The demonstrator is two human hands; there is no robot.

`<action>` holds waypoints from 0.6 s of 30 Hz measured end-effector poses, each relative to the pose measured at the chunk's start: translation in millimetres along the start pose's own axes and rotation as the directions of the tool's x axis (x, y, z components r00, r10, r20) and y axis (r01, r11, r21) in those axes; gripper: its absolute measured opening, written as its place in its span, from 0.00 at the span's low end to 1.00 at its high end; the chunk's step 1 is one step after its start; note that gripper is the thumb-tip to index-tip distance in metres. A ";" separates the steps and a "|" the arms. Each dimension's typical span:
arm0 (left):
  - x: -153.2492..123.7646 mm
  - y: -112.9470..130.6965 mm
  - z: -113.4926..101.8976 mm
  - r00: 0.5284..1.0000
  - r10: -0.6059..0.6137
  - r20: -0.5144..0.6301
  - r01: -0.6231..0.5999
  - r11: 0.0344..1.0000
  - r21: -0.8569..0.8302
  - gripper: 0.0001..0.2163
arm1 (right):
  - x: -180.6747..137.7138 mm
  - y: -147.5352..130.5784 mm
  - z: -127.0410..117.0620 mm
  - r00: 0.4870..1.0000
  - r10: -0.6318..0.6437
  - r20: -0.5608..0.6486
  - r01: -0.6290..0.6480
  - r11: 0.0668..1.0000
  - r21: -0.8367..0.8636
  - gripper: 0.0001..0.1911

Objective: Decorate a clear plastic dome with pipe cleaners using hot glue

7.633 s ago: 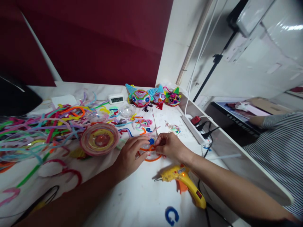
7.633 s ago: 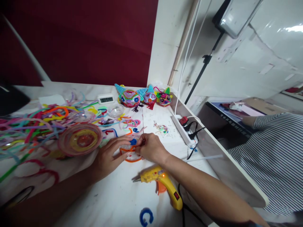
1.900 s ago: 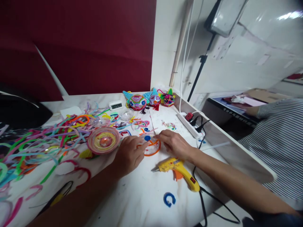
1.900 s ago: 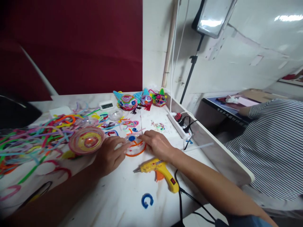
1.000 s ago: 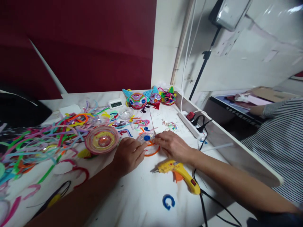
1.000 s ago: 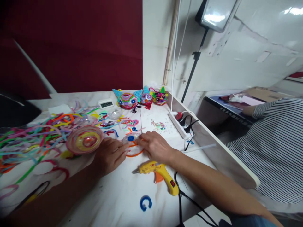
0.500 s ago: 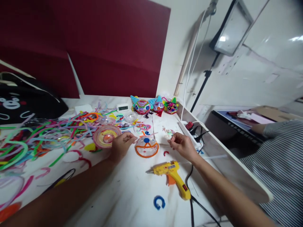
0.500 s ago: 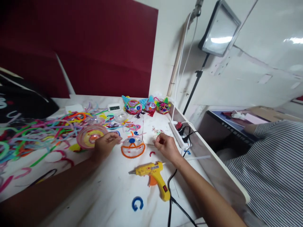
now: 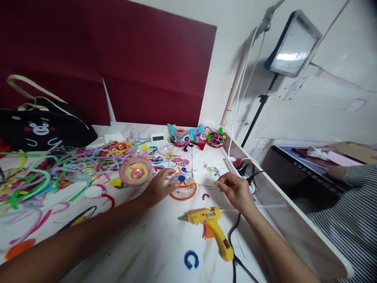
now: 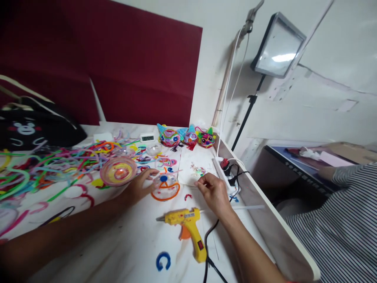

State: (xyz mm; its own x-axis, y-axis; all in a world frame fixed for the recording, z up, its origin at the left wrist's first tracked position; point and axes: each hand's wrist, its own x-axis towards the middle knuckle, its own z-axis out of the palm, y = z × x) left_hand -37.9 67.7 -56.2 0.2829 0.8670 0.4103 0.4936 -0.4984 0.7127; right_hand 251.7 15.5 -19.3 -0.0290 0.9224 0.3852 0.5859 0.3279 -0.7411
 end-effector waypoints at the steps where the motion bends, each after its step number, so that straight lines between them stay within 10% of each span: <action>1: -0.7 -1.0 2.1 0.999 0.008 0.036 -0.009 1.000 0.020 0.23 | -1.1 -0.4 -1.2 1.000 -0.026 -0.013 0.025 0.999 -0.023 0.14; 10: -2.1 -10.2 20.2 0.994 -0.067 0.083 0.063 0.997 0.047 0.38 | -12.0 -1.3 -2.8 0.959 -0.266 -0.097 0.240 0.946 -0.216 0.11; 18: -5.4 -8.1 5.3 0.995 -0.062 -0.075 0.061 0.998 -0.016 0.21 | -18.4 -16.0 -1.3 0.919 -0.353 -0.178 0.326 0.931 -0.164 0.10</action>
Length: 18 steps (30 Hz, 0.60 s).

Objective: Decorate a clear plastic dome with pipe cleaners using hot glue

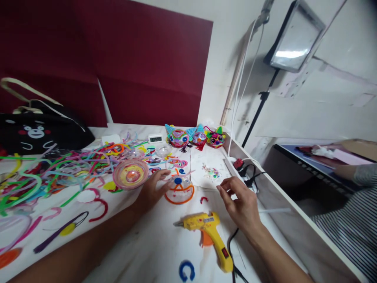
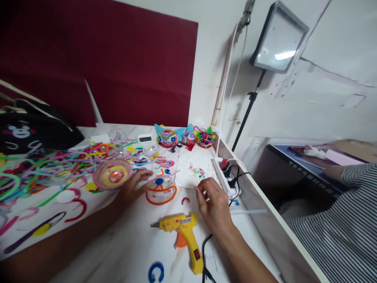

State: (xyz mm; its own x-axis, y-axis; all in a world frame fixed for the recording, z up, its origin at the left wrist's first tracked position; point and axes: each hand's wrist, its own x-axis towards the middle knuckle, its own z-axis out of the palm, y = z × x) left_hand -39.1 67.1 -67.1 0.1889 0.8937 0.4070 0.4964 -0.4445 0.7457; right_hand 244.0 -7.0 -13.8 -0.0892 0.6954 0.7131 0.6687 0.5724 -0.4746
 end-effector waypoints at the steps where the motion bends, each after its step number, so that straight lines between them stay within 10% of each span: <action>1: 0.1 0.1 -2.8 0.998 0.007 -0.058 -0.007 1.000 0.001 0.18 | -0.6 -0.6 0.4 1.000 -0.004 -0.003 0.004 1.000 0.009 0.10; 5: 0.7 1.9 -8.3 0.972 0.099 -0.213 -0.076 0.991 0.114 0.11 | -4.9 -1.5 4.7 0.999 0.028 0.022 -0.029 1.000 0.007 0.10; 18: -3.8 14.6 -7.2 0.943 0.293 -0.154 -0.267 0.949 0.170 0.04 | -15.7 -8.0 16.3 0.970 0.185 0.159 -0.220 0.945 0.243 0.08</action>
State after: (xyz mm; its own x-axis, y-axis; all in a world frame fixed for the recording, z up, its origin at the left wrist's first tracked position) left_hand -38.7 56.8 -53.9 0.1929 0.7034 0.6841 0.5646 -0.6498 0.5089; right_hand 228.0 -15.4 -29.5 -0.0797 0.8493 0.5218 0.4720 0.4932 -0.7307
